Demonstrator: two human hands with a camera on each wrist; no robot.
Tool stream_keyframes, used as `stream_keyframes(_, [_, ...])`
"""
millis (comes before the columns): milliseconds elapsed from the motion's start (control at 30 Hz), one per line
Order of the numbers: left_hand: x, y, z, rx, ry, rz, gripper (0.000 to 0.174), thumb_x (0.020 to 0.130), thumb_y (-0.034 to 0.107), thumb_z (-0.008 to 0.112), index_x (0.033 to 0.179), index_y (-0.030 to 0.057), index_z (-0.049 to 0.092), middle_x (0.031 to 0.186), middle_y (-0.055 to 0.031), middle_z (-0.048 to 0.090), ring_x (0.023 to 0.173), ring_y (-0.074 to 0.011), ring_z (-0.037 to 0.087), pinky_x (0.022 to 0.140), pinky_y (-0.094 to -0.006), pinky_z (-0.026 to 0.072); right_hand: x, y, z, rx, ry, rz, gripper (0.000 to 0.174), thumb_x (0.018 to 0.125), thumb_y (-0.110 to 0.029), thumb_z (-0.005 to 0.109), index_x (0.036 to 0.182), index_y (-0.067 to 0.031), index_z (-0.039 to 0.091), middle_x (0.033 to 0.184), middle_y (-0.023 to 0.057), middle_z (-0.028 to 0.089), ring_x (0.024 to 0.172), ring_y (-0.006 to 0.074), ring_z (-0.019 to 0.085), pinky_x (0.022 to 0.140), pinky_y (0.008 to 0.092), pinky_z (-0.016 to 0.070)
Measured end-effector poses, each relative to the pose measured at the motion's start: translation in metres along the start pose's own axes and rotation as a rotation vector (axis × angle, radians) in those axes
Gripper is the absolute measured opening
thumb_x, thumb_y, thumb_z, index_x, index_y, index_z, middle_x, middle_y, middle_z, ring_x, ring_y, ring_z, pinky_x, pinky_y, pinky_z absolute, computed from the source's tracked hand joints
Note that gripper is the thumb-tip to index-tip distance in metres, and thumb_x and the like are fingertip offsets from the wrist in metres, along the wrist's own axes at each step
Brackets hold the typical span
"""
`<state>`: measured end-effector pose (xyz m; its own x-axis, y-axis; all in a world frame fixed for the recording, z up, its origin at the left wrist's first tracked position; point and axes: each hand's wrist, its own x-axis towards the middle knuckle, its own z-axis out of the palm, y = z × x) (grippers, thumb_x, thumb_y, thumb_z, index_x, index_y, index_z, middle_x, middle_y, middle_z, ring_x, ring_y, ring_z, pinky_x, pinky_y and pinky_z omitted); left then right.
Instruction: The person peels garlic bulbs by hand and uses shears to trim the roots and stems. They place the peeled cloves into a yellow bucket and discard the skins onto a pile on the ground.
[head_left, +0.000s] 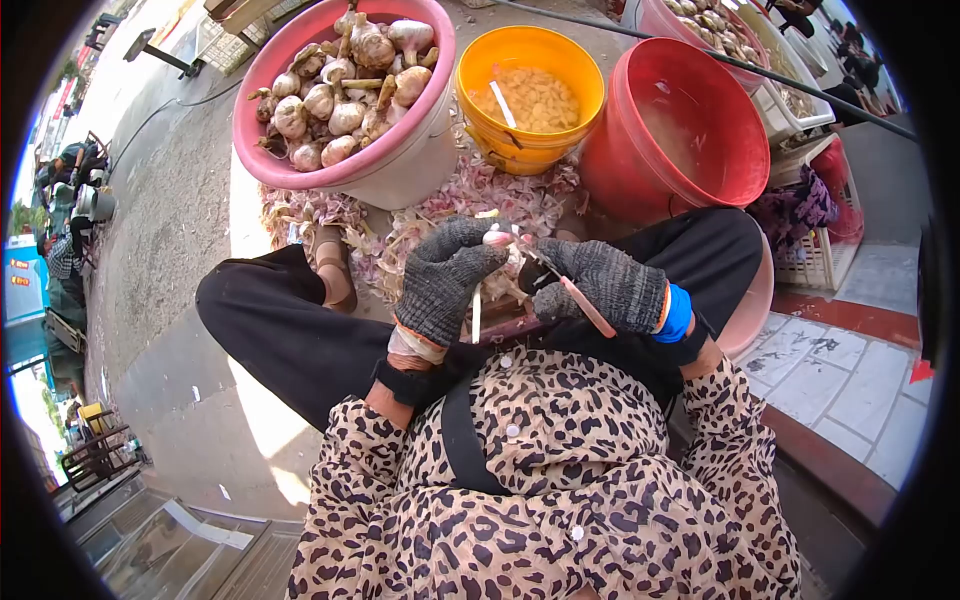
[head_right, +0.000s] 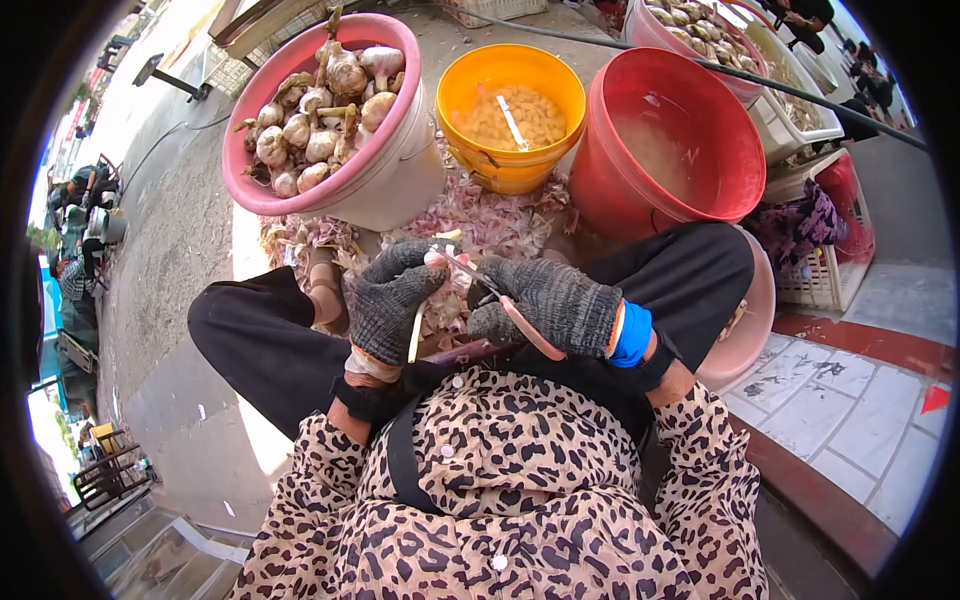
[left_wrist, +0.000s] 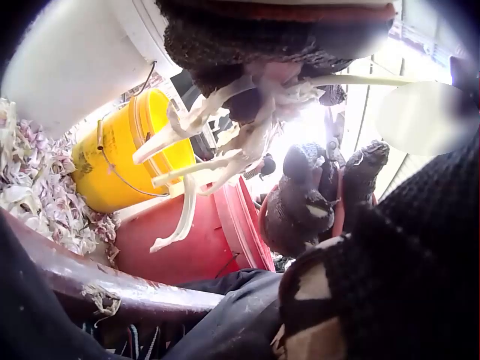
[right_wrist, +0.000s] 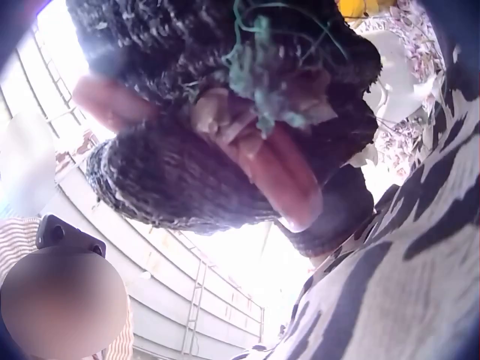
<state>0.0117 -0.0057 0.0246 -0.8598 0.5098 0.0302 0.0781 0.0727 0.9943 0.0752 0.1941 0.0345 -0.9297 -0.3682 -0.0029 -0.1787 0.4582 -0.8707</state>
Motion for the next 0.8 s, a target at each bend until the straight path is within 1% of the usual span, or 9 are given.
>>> stream_keyframes(100, [0.000,0.003,0.002,-0.155,-0.029,-0.132,0.018,0.074,0.006,0.062,0.092,0.0039,0.064,0.092,-0.0081,0.062,0.088,-0.0175,0.058,0.080,-0.0271,0.0438,-0.004,-0.007,0.000,-0.003,-0.128,0.206,0.049,0.078,-0.028,0.061,0.117,-0.0019,0.047,0.073,0.0151,0.060,0.064,0.0268,0.061,0.057,0.0315,0.0464])
stream_keyframes(267, [-0.003,-0.005,0.001,-0.210,-0.049,-0.137,0.016,0.074,0.005,0.062,0.090,0.0019,0.064,0.090,-0.0081,0.062,0.087,-0.0180,0.058,0.080,-0.0283,0.0442,-0.007,-0.011,-0.003,0.450,-0.285,0.283,0.028,0.078,-0.024,0.061,0.099,-0.0052,0.057,0.066,0.0131,0.058,0.058,0.0292,0.057,0.053,0.0350,0.0449])
stream_keyframes(333, [-0.005,-0.006,0.001,-0.194,-0.066,-0.079,0.015,0.074,0.004,0.061,0.089,0.0007,0.063,0.089,-0.0081,0.062,0.086,-0.0180,0.058,0.079,-0.0285,0.0444,-0.005,-0.031,-0.012,0.062,-0.265,0.166,0.022,0.077,-0.021,0.061,0.093,-0.0051,0.058,0.070,0.0134,0.058,0.060,0.0302,0.056,0.054,0.0359,0.0446])
stream_keyframes(500, [-0.008,0.016,0.007,-0.126,-0.009,-0.011,0.014,0.076,0.002,0.059,0.088,-0.0007,0.062,0.090,-0.0079,0.062,0.083,-0.0176,0.058,0.078,-0.0285,0.0453,-0.004,-0.022,-0.007,0.345,-0.247,-0.242,0.024,0.073,-0.019,0.063,0.090,-0.0030,0.058,0.084,0.0143,0.057,0.065,0.0299,0.056,0.055,0.0363,0.0447])
stream_keyframes(567, [-0.008,0.017,0.009,-0.186,-0.002,-0.052,0.014,0.077,0.003,0.059,0.090,-0.0009,0.062,0.090,-0.0079,0.062,0.083,-0.0166,0.058,0.077,-0.0276,0.0454,-0.001,-0.007,0.003,0.273,-0.176,-0.580,0.022,0.077,-0.020,0.060,0.089,-0.0018,0.057,0.081,0.0128,0.058,0.065,0.0262,0.056,0.054,0.0333,0.0450])
stream_keyframes(633, [-0.008,0.020,0.009,-0.232,-0.017,-0.077,0.016,0.078,0.004,0.058,0.092,-0.0011,0.062,0.091,-0.0079,0.062,0.083,-0.0158,0.058,0.077,-0.0267,0.0453,-0.012,-0.037,-0.006,1.210,-0.401,0.348,0.034,0.083,-0.031,0.055,0.089,0.0018,0.056,0.073,0.0109,0.058,0.056,0.0215,0.055,0.050,0.0271,0.0451])
stream_keyframes(700, [-0.006,0.025,0.010,-0.267,-0.057,-0.085,0.017,0.079,0.006,0.058,0.094,-0.0013,0.062,0.091,-0.0081,0.062,0.083,-0.0151,0.058,0.077,-0.0257,0.0448,-0.015,-0.025,0.004,1.320,-0.399,0.268,0.043,0.085,-0.039,0.052,0.091,0.0033,0.055,0.069,0.0098,0.057,0.050,0.0190,0.054,0.047,0.0254,0.0445])
stream_keyframes(767, [-0.004,0.020,0.011,-0.299,-0.049,-0.165,0.020,0.079,0.006,0.057,0.097,-0.0011,0.060,0.091,-0.0086,0.062,0.085,-0.0148,0.057,0.078,-0.0255,0.0445,-0.010,0.005,0.043,2.185,-0.684,0.205,0.056,0.084,-0.047,0.048,0.100,0.0067,0.050,0.063,0.0088,0.054,0.040,0.0149,0.047,0.040,0.0257,0.0404])
stream_keyframes(800, [-0.004,0.018,0.012,-0.316,-0.044,-0.204,0.021,0.080,0.007,0.057,0.099,-0.0010,0.060,0.092,-0.0088,0.061,0.085,-0.0146,0.057,0.079,-0.0254,0.0443,-0.017,0.006,0.037,2.107,-0.664,0.165,0.054,0.087,-0.045,0.045,0.101,0.0073,0.050,0.060,0.0065,0.053,0.037,0.0112,0.044,0.036,0.0224,0.0366])
